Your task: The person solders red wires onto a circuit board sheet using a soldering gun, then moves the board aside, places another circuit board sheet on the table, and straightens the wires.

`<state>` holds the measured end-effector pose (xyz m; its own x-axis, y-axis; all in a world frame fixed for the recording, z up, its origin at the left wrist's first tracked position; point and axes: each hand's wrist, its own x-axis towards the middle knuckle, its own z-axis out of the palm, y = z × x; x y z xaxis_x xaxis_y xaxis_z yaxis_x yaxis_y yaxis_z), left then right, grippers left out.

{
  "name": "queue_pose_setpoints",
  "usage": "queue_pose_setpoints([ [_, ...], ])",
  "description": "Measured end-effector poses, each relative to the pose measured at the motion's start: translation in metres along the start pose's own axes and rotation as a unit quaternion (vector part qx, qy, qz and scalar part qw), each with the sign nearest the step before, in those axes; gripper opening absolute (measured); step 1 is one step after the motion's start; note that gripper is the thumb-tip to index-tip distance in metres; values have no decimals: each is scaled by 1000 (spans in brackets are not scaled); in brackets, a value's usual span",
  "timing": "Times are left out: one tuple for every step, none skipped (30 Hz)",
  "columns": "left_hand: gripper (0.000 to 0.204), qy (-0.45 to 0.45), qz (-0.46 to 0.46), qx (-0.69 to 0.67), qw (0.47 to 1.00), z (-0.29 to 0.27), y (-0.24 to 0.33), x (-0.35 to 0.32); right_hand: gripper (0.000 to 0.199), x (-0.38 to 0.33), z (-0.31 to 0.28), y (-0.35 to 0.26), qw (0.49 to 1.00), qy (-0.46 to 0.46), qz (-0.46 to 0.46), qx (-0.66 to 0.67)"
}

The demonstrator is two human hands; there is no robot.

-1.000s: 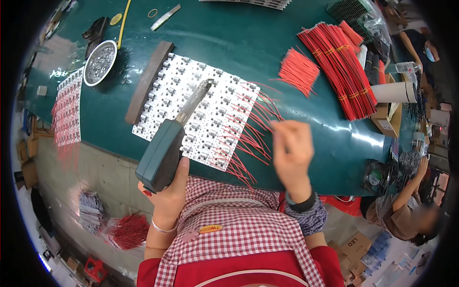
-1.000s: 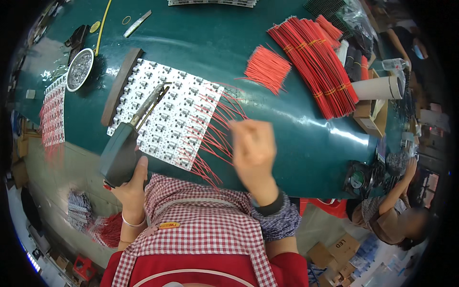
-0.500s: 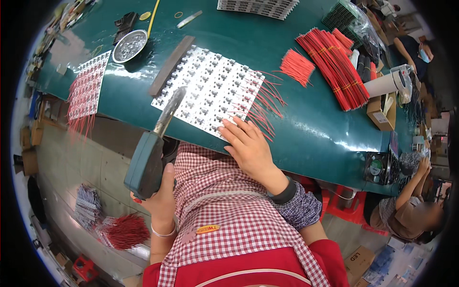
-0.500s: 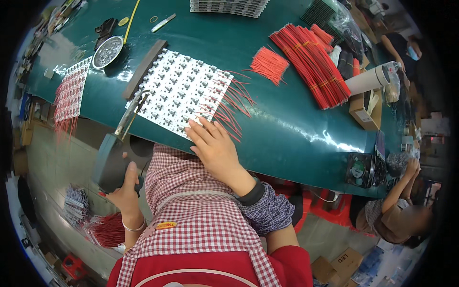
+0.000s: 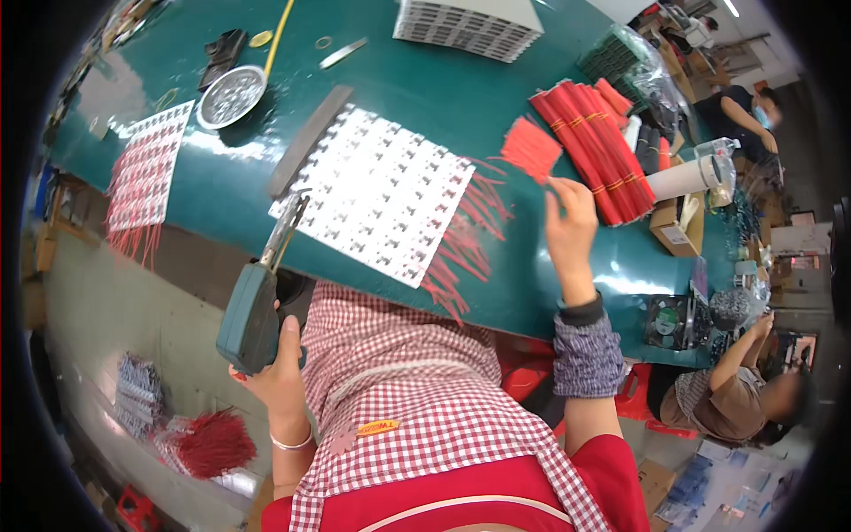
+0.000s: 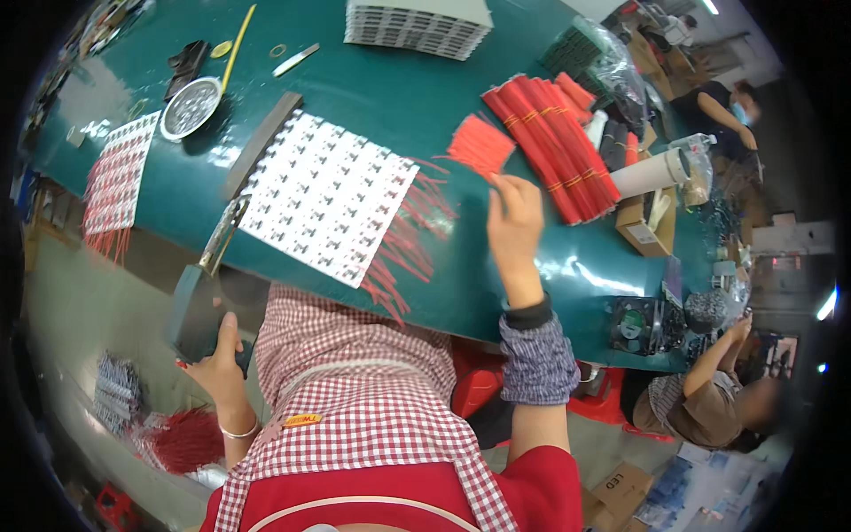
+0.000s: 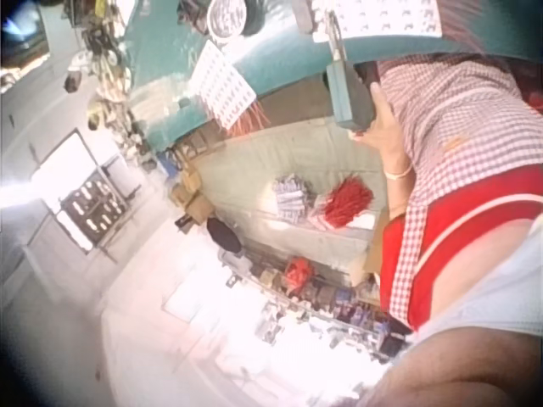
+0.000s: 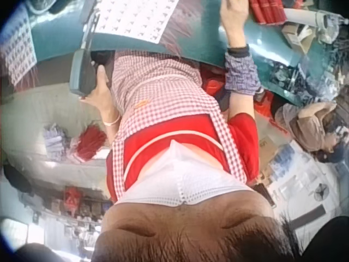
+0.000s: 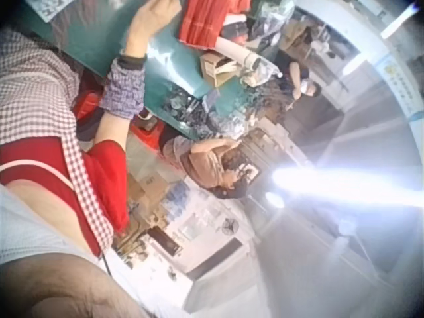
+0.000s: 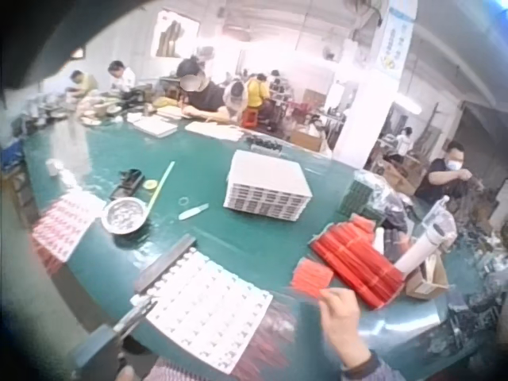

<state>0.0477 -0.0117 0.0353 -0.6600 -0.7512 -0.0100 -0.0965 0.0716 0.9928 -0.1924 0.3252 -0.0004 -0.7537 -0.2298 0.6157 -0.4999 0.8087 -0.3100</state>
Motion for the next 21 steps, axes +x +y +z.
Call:
queue_pose_setpoints([
  [32, -9, -1, -10, 1000, 2, -3, 4, 31, 9, 9, 8, 1000, -12, -18, -16],
  [32, -13, 11, 9, 1000, 4, -8, 9, 34, 16, 18, 15, 999, -24, -34, -31],
  [33, -8, 23, 32, 999, 5, -13, 13, 36, 22, 30, 15, 997, -44, -40, -39],
  [33, -12, 20, 29, 999, 9, -14, 18, 38, 27, 37, 11, 996, -65, -42, -49],
  [30, -18, 61, 44, 997, 13, -14, 22, 36, 33, 42, 9, 994, -71, -54, -60],
  [27, -21, 103, 61, 993, 16, -14, 26, 36, 36, 48, 11, 994, -73, -54, -61],
  [27, -21, 101, 62, 993, 19, -13, 29, 34, 38, 55, 13, 993, -63, -60, -80],
  [27, -19, 94, 55, 994, 23, -12, 32, 32, 39, 61, 16, 992, -53, -65, -98],
  [26, -14, 88, 49, 995, 26, -11, 36, 23, 38, 65, 16, 992, -48, -50, -109],
  [26, -11, 87, 54, 995, 29, -9, 38, 23, 38, 67, 16, 992, -51, -50, -103],
  [29, -14, 44, 46, 998, 33, -6, 40, 19, 38, 68, 17, 991, -46, -47, -117],
  [33, -17, 1, 38, 999, 36, -4, 40, 15, 38, 68, 18, 990, -41, -43, -131],
  [33, -14, -3, 44, 999, 39, -4, 42, 13, 39, 68, 19, 992, -24, -38, -122],
  [32, -22, -3, 43, 999, 43, -5, 44, 13, 40, 68, 19, 993, -13, -35, -111],
  [31, -31, -3, 42, 999, 46, -6, 46, 13, 42, 66, 19, 995, -10, -33, -99],
  [31, -30, -8, 47, 998, 49, -8, 47, 12, 42, 66, 19, 996, -7, -31, -87],
  [30, -40, 28, 61, 997, 51, -11, 48, 12, 42, 67, 18, 996, -12, -29, -85],
  [29, -53, 64, 72, 994, 54, -12, 49, 12, 41, 67, 19, 996, -12, -29, -83],
  [29, -55, 60, 74, 994, 56, -11, 49, 12, 41, 67, 21, 996, -11, -29, -82],
  [27, -58, 26, 65, 996, 57, -9, 49, 12, 41, 67, 22, 996, -15, -27, -82],
  [27, -60, -9, 58, 997, 58, -5, 49, 12, 42, 66, 22, 996, -24, -27, -81],
])
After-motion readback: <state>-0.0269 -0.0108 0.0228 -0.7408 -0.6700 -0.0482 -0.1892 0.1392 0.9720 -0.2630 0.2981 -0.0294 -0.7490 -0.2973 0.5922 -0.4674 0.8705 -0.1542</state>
